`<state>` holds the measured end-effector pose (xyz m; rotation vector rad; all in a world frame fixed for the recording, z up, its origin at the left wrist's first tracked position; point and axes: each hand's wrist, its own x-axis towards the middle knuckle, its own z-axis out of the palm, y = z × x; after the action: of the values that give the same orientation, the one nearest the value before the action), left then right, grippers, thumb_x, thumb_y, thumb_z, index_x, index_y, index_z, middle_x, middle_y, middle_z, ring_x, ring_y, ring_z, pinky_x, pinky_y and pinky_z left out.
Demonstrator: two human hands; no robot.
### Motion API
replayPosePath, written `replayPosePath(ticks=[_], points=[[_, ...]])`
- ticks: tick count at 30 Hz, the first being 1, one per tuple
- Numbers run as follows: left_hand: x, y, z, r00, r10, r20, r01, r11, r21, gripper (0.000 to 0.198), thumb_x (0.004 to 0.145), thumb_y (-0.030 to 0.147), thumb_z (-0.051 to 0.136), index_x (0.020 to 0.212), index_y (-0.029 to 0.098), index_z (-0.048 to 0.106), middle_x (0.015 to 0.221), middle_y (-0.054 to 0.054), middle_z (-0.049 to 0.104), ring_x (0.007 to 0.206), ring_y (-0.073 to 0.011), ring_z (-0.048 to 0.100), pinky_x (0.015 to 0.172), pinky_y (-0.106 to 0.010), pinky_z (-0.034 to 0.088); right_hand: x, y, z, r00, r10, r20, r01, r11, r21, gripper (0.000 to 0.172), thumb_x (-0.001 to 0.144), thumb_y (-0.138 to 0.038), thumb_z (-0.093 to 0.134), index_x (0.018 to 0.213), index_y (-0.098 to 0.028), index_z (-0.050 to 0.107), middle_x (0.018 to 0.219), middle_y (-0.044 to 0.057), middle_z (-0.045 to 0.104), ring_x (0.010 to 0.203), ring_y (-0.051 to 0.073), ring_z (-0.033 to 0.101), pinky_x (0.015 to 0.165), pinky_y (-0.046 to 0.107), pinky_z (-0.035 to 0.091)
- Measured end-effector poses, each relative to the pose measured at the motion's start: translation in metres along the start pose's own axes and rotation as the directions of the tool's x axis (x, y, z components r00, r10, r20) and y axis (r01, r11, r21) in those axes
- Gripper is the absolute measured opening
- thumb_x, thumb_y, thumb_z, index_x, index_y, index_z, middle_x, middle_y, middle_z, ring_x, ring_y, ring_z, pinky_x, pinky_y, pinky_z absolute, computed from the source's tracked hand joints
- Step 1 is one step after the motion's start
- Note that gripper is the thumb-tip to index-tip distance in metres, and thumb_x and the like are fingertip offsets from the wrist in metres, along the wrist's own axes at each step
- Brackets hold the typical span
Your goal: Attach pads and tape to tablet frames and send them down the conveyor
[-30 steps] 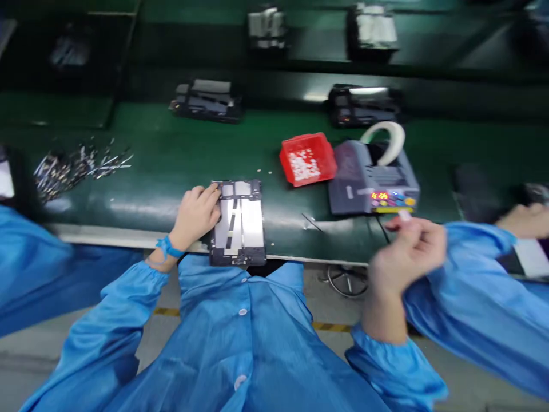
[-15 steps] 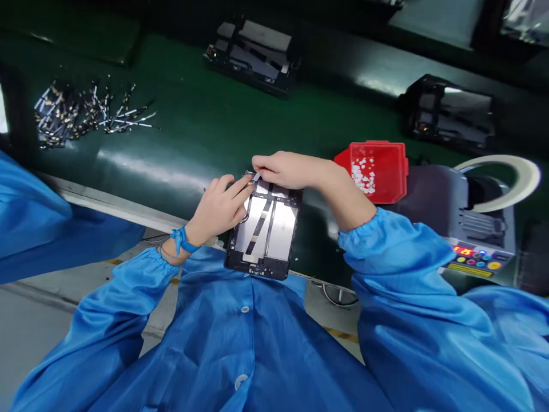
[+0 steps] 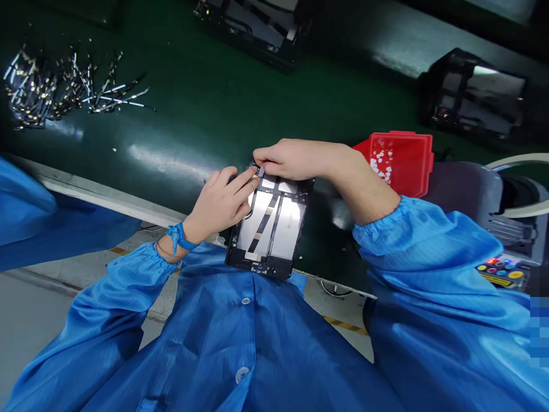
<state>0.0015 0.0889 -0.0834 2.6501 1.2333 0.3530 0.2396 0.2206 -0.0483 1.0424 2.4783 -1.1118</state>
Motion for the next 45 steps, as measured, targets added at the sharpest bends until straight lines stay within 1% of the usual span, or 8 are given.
replayPosePath(ticks=[16,21,30,35,39,41,43,45], points=[[0.001,0.000,-0.003,1.000,0.010,0.002,-0.010,0.999,0.048,0.049,0.105,0.018,0.051,0.151,0.016,0.067,0.167,-0.017,0.064,0.127,-0.0399,0.063,0.099,-0.055,0.053,0.000,-0.006,-0.001,1.000,0.004,-0.026,-0.004,1.000,0.013,0.029,0.105,-0.053,0.058,0.093,-0.028,0.065,0.078,0.003,0.065,0.081,0.025,0.061,0.080,0.039,0.043],[0.001,0.000,0.004,1.000,0.011,-0.019,-0.011,0.999,0.031,0.055,0.105,0.019,0.048,0.159,0.014,0.061,0.165,-0.017,0.064,0.129,-0.0392,0.062,0.101,-0.054,0.052,0.002,-0.011,-0.001,1.000,0.023,-0.020,-0.023,1.000,0.002,0.024,0.106,-0.047,0.056,0.097,-0.027,0.067,0.076,0.002,0.066,0.075,0.023,0.059,0.076,0.038,0.040],[0.002,0.006,0.008,0.997,-0.080,0.010,0.080,0.997,0.007,0.059,0.106,0.023,0.045,0.162,0.015,0.060,0.168,-0.015,0.062,0.135,-0.0381,0.059,0.108,-0.054,0.051,0.005,-0.016,-0.011,0.999,0.015,0.049,-0.010,0.994,-0.105,0.020,0.105,-0.039,0.056,0.099,-0.023,0.066,0.081,0.004,0.069,0.073,0.020,0.059,0.072,0.034,0.035],[0.001,0.005,0.009,0.993,-0.119,0.020,0.119,0.992,-0.045,0.060,0.103,0.022,0.049,0.161,0.018,0.061,0.170,-0.013,0.060,0.135,-0.0378,0.057,0.108,-0.053,0.051,0.013,-0.007,-0.007,0.999,0.044,0.006,-0.043,0.997,-0.068,0.018,0.103,-0.038,0.058,0.093,-0.023,0.063,0.079,0.003,0.067,0.071,0.019,0.057,0.071,0.034,0.034],[0.006,0.010,0.009,0.983,-0.186,0.011,0.186,0.977,-0.106,0.060,0.101,0.021,0.052,0.160,0.016,0.062,0.170,-0.015,0.059,0.139,-0.0381,0.055,0.112,-0.054,0.050,0.010,-0.006,0.002,0.999,0.042,-0.012,-0.043,0.999,-0.014,0.028,0.107,-0.046,0.055,0.091,-0.024,0.060,0.081,0.004,0.067,0.074,0.020,0.058,0.072,0.033,0.037],[-0.003,0.018,0.003,0.968,-0.247,-0.049,0.235,0.956,-0.175,0.058,0.101,0.023,0.054,0.157,0.017,0.064,0.171,-0.016,0.057,0.144,-0.0384,0.054,0.115,-0.055,0.050,0.009,-0.006,0.001,0.999,0.037,0.007,-0.037,0.999,0.002,0.033,0.108,-0.050,0.055,0.088,-0.024,0.059,0.080,0.004,0.066,0.074,0.020,0.059,0.072,0.032,0.039],[-0.031,0.032,-0.006,0.918,-0.363,-0.161,0.304,0.903,-0.303,0.050,0.102,0.029,0.054,0.149,0.019,0.070,0.167,-0.018,0.059,0.146,-0.0381,0.055,0.118,-0.057,0.051,0.016,-0.004,-0.012,0.998,0.042,0.038,-0.044,0.998,0.041,0.038,0.110,-0.052,0.051,0.087,-0.024,0.060,0.080,0.004,0.067,0.073,0.020,0.059,0.072,0.032,0.042],[-0.075,0.052,-0.011,0.795,-0.553,-0.248,0.383,0.775,-0.502,0.037,0.106,0.040,0.050,0.124,0.024,0.078,0.139,-0.017,0.074,0.130,-0.0350,0.067,0.111,-0.054,0.056,0.035,0.001,-0.040,0.998,0.058,0.004,-0.058,0.995,0.083,0.044,0.113,-0.054,0.045,0.089,-0.023,0.064,0.083,0.005,0.070,0.075,0.020,0.062,0.076,0.032,0.047]])
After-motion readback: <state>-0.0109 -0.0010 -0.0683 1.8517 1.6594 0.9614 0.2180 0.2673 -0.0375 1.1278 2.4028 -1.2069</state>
